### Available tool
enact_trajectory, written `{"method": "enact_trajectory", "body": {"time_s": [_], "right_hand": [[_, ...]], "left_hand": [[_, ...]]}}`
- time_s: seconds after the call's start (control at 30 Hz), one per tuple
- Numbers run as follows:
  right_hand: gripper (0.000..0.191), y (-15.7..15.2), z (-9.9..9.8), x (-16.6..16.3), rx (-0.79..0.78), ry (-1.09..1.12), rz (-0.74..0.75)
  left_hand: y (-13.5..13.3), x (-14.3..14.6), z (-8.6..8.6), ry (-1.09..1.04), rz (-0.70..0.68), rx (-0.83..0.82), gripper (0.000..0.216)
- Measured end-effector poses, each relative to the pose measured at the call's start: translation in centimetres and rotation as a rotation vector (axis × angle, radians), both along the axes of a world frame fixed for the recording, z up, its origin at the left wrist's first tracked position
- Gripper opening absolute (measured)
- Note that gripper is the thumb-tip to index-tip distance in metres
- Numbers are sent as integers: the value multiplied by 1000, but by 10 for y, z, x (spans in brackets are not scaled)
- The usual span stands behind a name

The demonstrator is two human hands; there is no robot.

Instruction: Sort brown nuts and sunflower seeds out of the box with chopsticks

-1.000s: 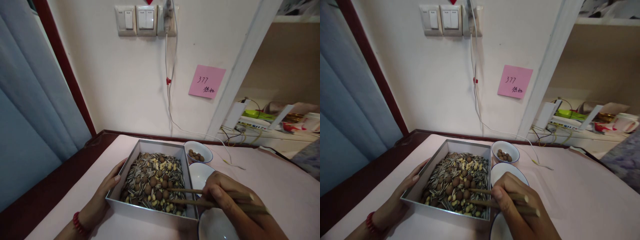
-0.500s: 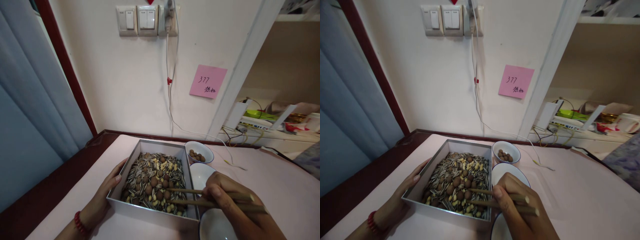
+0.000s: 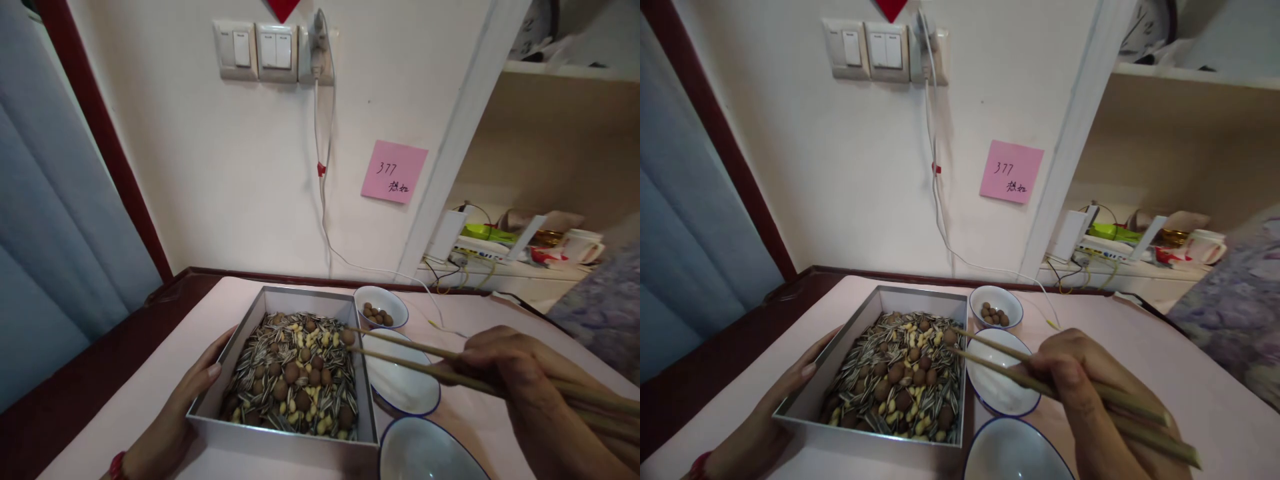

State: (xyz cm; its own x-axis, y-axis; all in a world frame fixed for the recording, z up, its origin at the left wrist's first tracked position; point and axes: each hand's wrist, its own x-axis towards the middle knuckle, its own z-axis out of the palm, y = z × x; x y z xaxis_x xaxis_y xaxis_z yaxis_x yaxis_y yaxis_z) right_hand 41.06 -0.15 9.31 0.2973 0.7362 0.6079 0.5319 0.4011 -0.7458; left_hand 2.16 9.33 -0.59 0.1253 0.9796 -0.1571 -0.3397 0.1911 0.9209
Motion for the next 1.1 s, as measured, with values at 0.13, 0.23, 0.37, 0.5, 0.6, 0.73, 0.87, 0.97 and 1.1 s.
{"method": "enact_trajectory", "body": {"time_s": [0.13, 0.23, 0.37, 0.5, 0.6, 0.73, 0.87, 0.97, 1.1], "right_hand": [[30, 9, 3, 10, 33, 67, -198], [33, 18, 3, 14, 5, 79, -219], [32, 19, 0, 12, 37, 61, -159], [27, 11, 4, 0, 72, 38, -98], [31, 5, 9, -8, -27, -36, 29], [40, 2, 11, -16, -266, -177, 258], [46, 8, 5, -25, -376, -173, 333], [47, 14, -2, -30, -396, -156, 363], [48, 19, -11, -34, -399, -128, 356]], "left_hand": [[-2, 2, 4, 34, 38, -14, 77], [-4, 1, 6, 59, 37, -13, 76], [-2, -2, 4, 93, 52, 3, 83], [-3, -2, 4, 87, 36, -9, 80], [-5, 0, 5, 52, 37, -19, 77], [-5, 2, 7, 39, 21, -2, 77], [-4, 2, 7, 7, 12, -8, 80], [-4, 0, 4, -28, -7, -9, 80], [-4, -2, 0, -51, -35, 11, 73]]}}
